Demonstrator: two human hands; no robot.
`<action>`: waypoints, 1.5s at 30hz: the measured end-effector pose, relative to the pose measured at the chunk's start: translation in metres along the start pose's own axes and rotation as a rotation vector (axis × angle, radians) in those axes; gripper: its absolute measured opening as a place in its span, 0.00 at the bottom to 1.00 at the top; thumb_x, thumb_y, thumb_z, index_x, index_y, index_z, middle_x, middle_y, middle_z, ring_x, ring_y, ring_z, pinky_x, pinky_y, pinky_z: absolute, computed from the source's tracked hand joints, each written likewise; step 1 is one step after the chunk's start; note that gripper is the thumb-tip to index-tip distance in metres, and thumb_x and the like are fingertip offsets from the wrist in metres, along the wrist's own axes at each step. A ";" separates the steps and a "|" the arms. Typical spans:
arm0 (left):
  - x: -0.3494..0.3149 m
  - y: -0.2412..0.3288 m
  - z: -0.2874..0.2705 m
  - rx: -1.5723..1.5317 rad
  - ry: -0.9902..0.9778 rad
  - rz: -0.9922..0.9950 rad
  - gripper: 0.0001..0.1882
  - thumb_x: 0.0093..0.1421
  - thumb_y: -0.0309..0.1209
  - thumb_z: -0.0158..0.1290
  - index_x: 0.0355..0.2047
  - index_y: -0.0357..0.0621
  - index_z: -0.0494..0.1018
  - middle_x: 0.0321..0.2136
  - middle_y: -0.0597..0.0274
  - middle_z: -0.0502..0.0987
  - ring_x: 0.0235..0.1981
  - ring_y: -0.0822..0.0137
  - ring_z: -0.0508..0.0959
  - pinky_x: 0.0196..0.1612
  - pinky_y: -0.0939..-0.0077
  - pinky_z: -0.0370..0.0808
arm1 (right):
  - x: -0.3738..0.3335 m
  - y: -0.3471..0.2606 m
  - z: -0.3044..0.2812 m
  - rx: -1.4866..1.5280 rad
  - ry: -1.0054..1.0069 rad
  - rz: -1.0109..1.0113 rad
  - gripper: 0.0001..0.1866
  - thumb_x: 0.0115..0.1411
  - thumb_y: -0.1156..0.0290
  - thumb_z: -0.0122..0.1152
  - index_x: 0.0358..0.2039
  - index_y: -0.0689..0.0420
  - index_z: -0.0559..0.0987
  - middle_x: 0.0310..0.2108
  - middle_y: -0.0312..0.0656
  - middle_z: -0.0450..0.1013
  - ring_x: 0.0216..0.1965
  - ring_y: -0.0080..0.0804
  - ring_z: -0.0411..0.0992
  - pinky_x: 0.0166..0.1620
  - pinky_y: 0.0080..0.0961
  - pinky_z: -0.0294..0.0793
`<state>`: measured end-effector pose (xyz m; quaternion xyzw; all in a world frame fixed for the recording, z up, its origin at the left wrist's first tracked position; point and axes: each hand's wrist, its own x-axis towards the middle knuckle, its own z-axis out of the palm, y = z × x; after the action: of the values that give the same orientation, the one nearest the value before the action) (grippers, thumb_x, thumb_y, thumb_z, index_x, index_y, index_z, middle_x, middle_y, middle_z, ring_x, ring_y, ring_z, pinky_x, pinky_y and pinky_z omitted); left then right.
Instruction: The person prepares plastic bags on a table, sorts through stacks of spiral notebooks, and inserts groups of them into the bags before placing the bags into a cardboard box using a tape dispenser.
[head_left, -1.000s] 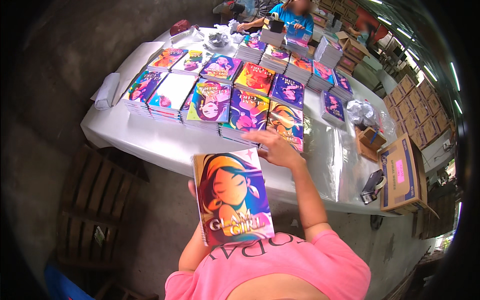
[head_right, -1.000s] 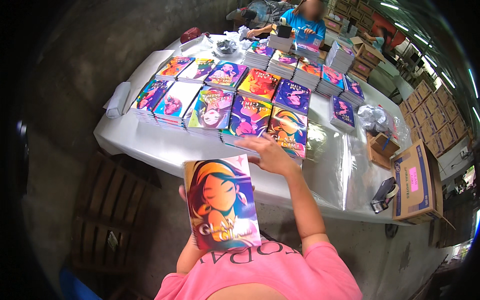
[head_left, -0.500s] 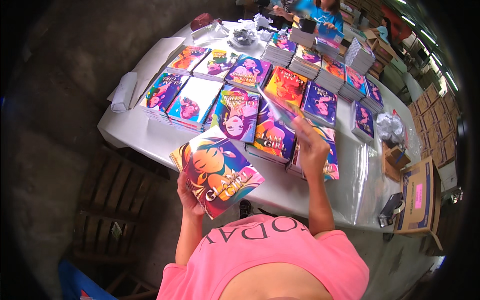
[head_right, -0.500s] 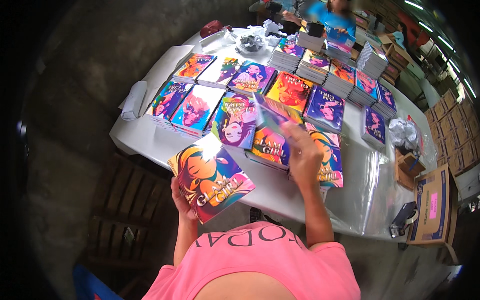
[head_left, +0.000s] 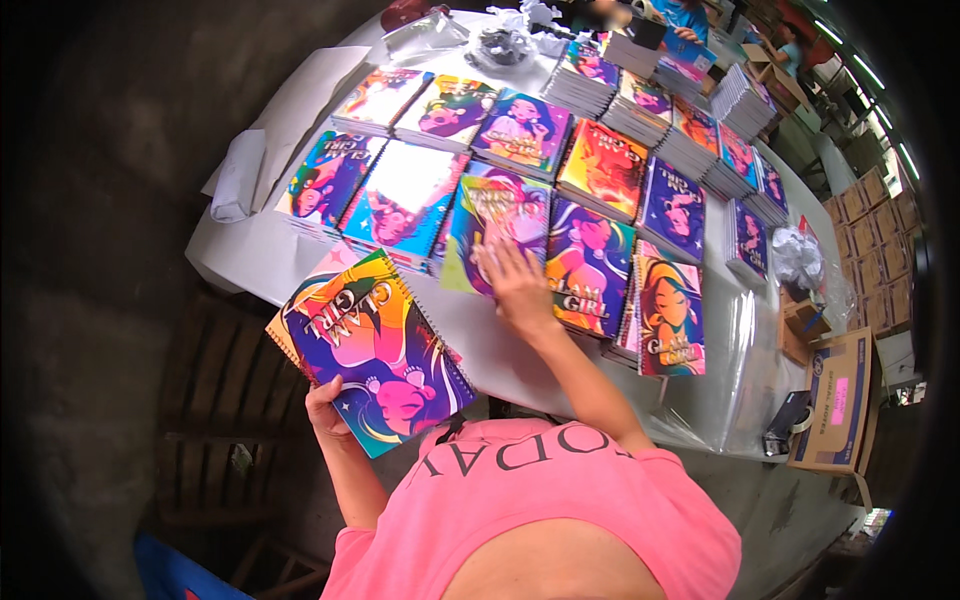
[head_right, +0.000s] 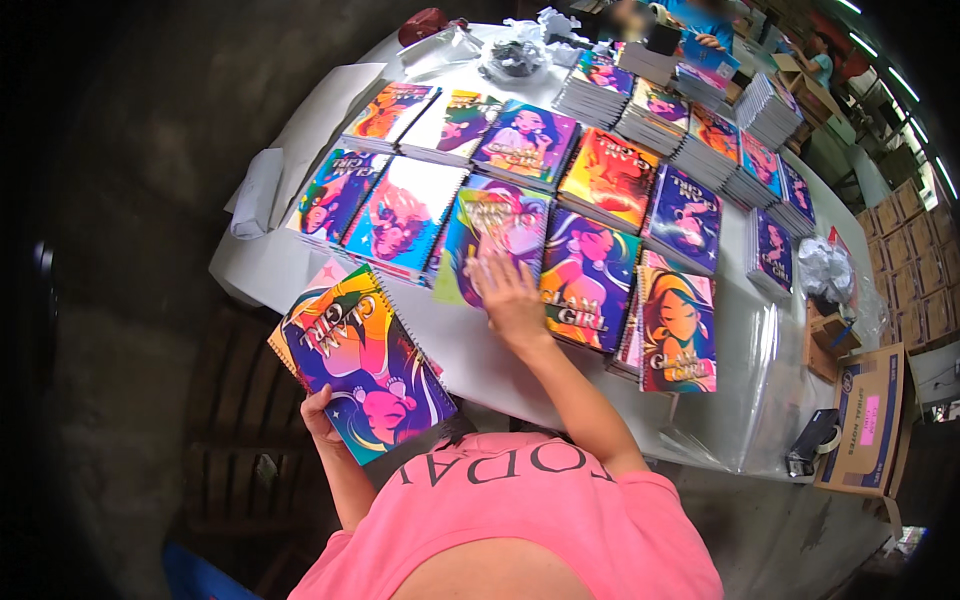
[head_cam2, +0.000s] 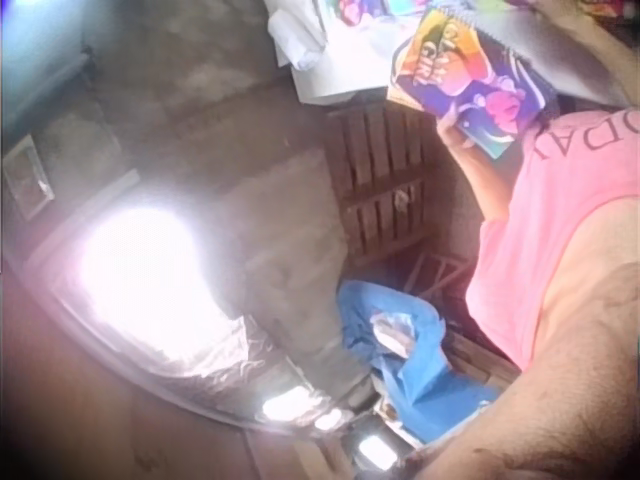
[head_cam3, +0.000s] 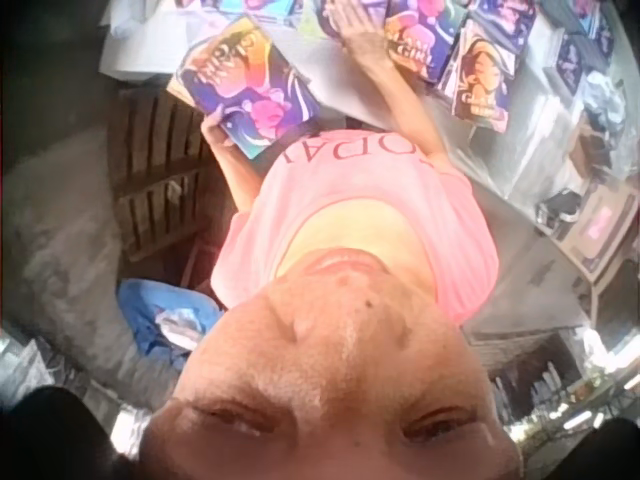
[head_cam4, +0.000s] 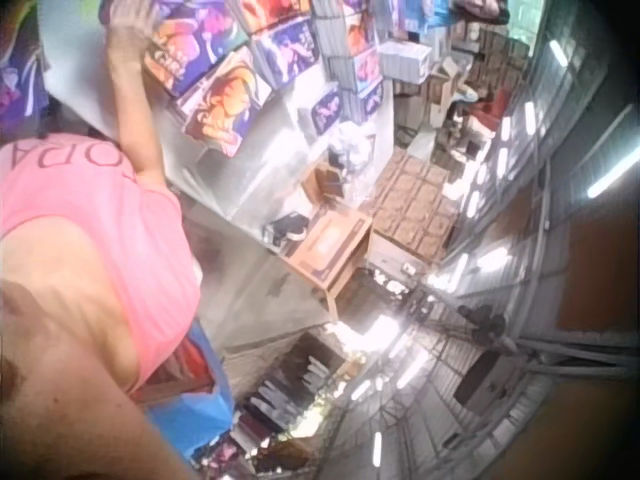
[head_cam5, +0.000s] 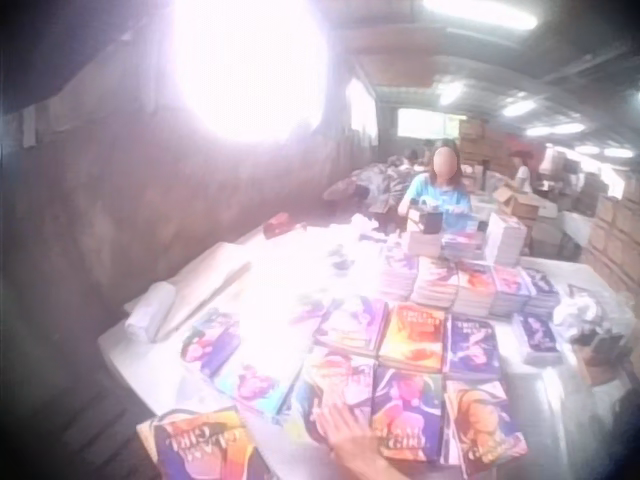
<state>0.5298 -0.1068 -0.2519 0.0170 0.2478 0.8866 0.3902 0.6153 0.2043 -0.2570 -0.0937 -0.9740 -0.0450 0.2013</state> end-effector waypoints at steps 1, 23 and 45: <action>0.003 0.011 -0.004 0.013 0.003 0.007 0.30 0.50 0.25 0.52 0.54 0.32 0.61 0.47 0.46 0.72 0.45 0.50 0.76 0.51 0.55 0.72 | -0.002 0.004 -0.004 0.300 0.059 0.097 0.24 0.48 0.75 0.62 0.49 0.58 0.74 0.47 0.49 0.72 0.51 0.41 0.70 0.53 0.33 0.67; 0.075 0.104 -0.049 -0.155 -0.013 0.170 0.36 0.41 0.38 0.47 0.52 0.33 0.65 0.47 0.45 0.72 0.48 0.50 0.74 0.53 0.55 0.71 | 0.130 -0.116 0.070 0.042 -0.142 0.133 0.30 0.56 0.67 0.50 0.60 0.60 0.59 0.61 0.53 0.55 0.63 0.47 0.53 0.60 0.54 0.52; 0.098 0.132 -0.098 -0.235 -0.244 -0.063 0.40 0.35 0.22 0.52 0.55 0.31 0.59 0.50 0.43 0.69 0.51 0.47 0.71 0.55 0.52 0.67 | 0.189 -0.188 -0.082 0.190 0.256 -0.289 0.22 0.46 0.79 0.55 0.45 0.60 0.76 0.44 0.42 0.75 0.40 0.35 0.76 0.34 0.29 0.77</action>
<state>0.3498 -0.1557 -0.2945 0.0709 0.0935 0.8882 0.4442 0.4390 0.0410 -0.1160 0.0730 -0.9436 0.0071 0.3228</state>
